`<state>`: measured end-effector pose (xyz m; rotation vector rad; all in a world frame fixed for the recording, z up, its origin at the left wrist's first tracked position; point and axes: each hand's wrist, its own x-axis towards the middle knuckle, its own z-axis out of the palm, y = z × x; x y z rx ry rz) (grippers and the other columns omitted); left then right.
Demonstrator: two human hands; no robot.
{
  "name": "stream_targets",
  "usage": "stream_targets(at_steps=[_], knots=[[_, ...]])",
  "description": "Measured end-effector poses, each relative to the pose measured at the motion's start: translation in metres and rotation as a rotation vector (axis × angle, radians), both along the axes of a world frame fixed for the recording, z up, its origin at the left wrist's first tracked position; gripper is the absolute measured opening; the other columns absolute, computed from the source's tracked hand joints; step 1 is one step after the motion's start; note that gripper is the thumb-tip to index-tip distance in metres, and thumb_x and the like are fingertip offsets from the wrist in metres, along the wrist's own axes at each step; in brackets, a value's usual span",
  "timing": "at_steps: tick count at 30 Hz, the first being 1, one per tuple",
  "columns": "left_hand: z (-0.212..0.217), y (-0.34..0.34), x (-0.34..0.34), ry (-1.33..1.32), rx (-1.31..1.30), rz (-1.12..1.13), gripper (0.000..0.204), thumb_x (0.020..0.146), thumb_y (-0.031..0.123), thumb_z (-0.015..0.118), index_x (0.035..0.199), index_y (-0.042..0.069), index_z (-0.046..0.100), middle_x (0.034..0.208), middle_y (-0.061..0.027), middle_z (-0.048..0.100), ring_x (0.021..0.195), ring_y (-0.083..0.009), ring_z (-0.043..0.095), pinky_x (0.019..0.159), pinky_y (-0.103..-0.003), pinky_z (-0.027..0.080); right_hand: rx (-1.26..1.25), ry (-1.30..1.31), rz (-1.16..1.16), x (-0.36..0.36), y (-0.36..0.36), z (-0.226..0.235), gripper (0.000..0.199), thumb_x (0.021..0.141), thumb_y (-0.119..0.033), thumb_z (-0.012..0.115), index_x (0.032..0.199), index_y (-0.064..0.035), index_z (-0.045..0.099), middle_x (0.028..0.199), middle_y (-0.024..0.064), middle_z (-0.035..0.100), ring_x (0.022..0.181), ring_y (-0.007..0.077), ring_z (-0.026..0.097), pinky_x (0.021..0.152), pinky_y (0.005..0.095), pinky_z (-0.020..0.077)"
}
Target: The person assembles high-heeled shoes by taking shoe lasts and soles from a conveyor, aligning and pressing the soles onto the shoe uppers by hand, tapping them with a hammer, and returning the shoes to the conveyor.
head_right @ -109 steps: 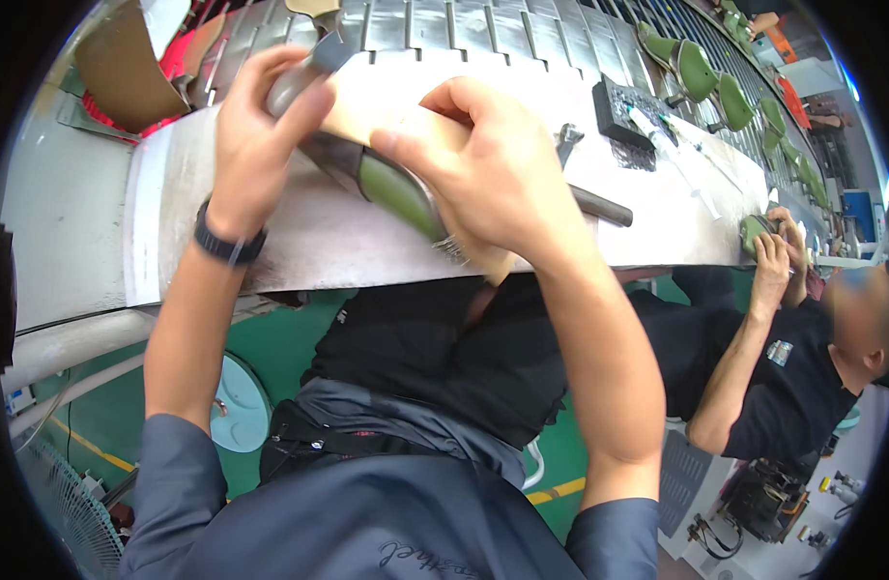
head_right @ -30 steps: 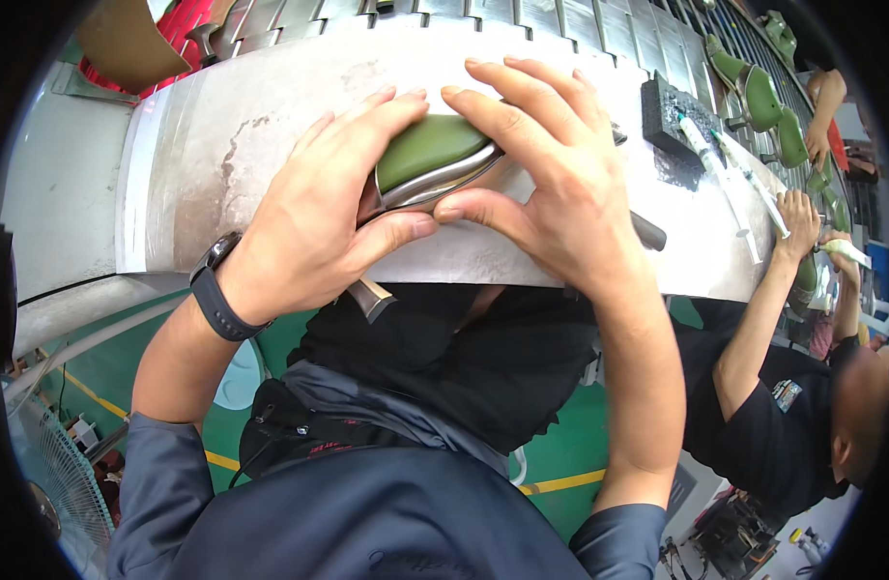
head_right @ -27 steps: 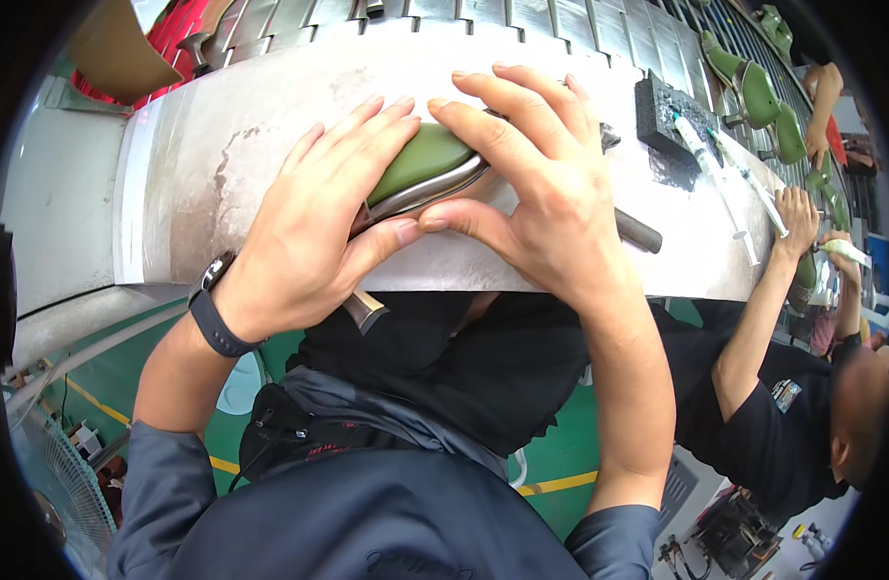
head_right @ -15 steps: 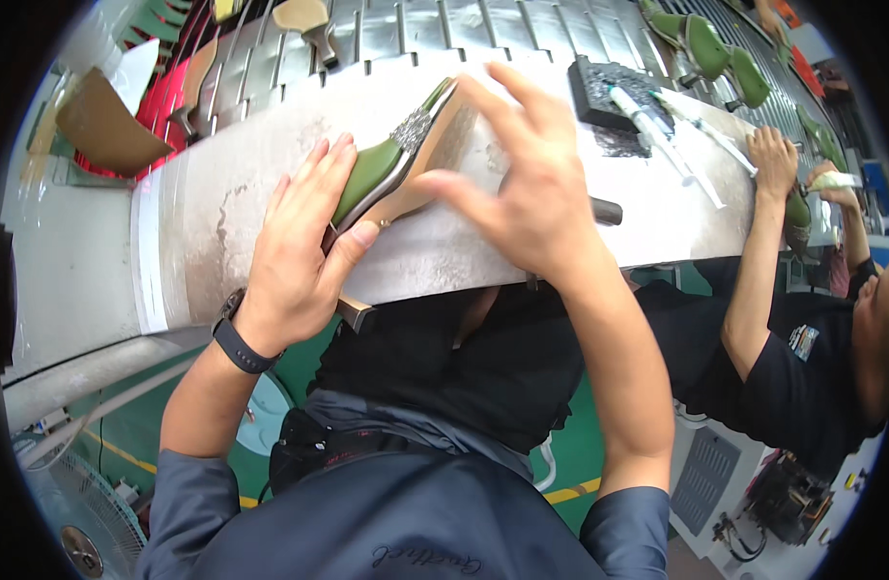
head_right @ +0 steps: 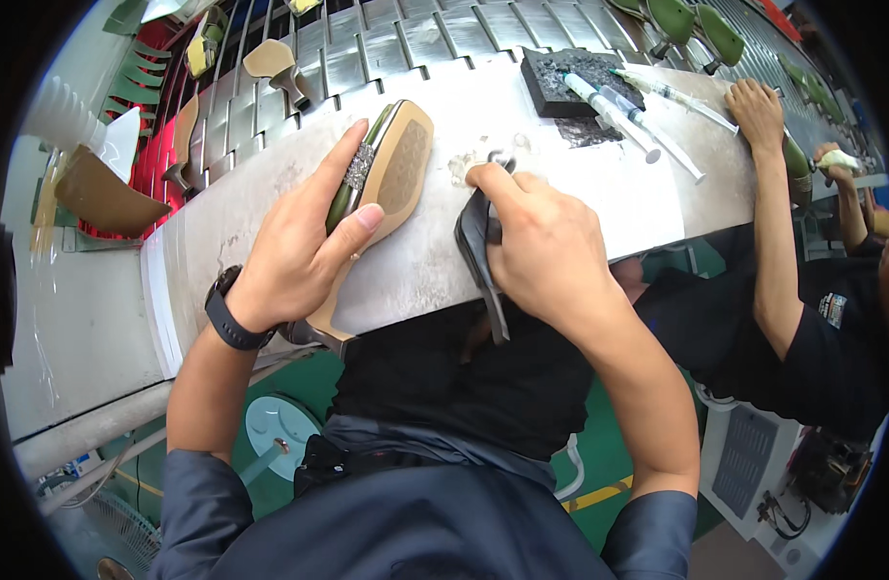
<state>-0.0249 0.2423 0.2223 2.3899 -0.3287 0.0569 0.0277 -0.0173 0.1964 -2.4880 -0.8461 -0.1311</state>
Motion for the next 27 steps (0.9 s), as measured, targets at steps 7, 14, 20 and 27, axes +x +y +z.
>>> stream_targets(at_steps=[7, 14, 20, 27], knots=[[0.002, -0.004, 0.004, -0.100, -0.016, 0.011, 0.090, 0.085, 0.019, 0.081, 0.159, -0.001, 0.036, 0.114, -0.0258, 0.070, 0.103, -0.0454, 0.067, 0.091, -0.049, 0.053, 1.011, 0.511, 0.129, 0.005, 0.019, 0.016, 0.024, 0.093, -0.007, 0.072, 0.115, 0.0014, 0.070, 0.104, 0.0118, 0.076, 0.093, 0.0189, 0.072, 0.086, 0.0327, 0.0567], [0.000, 0.002, 0.003, -0.025, 0.027, -0.010, 0.098, 0.076, 0.008, 0.084, 0.161, 0.000, 0.036, 0.123, -0.0236, 0.066, 0.111, -0.0430, 0.064, 0.099, -0.047, 0.049, 0.774, 0.662, -0.014, 0.056, 0.043, 0.045, 0.035, 0.101, -0.025, 0.062, 0.119, 0.0047, 0.065, 0.116, 0.0225, 0.074, 0.109, 0.0281, 0.074, 0.096, 0.0382, 0.0614], [0.001, 0.007, 0.004, 0.021, 0.031, 0.029, 0.102, 0.074, 0.008, 0.085, 0.162, 0.000, 0.034, 0.122, -0.0206, 0.067, 0.110, -0.0397, 0.065, 0.098, -0.045, 0.048, 0.742, 0.722, 0.124, 0.050, 0.050, 0.038, 0.036, 0.096, -0.023, 0.068, 0.114, 0.0082, 0.063, 0.113, 0.0252, 0.074, 0.109, 0.0307, 0.073, 0.101, 0.0424, 0.0575], [0.004, 0.004, 0.004, -0.004, 0.038, 0.008, 0.102, 0.074, 0.007, 0.085, 0.162, -0.003, 0.033, 0.122, -0.0192, 0.066, 0.110, -0.0379, 0.064, 0.098, -0.045, 0.047, 0.738, 0.609, 0.066, 0.029, 0.048, 0.043, 0.039, 0.095, -0.025, 0.072, 0.113, 0.0086, 0.063, 0.114, 0.0261, 0.073, 0.109, 0.0320, 0.073, 0.101, 0.0426, 0.0565]])
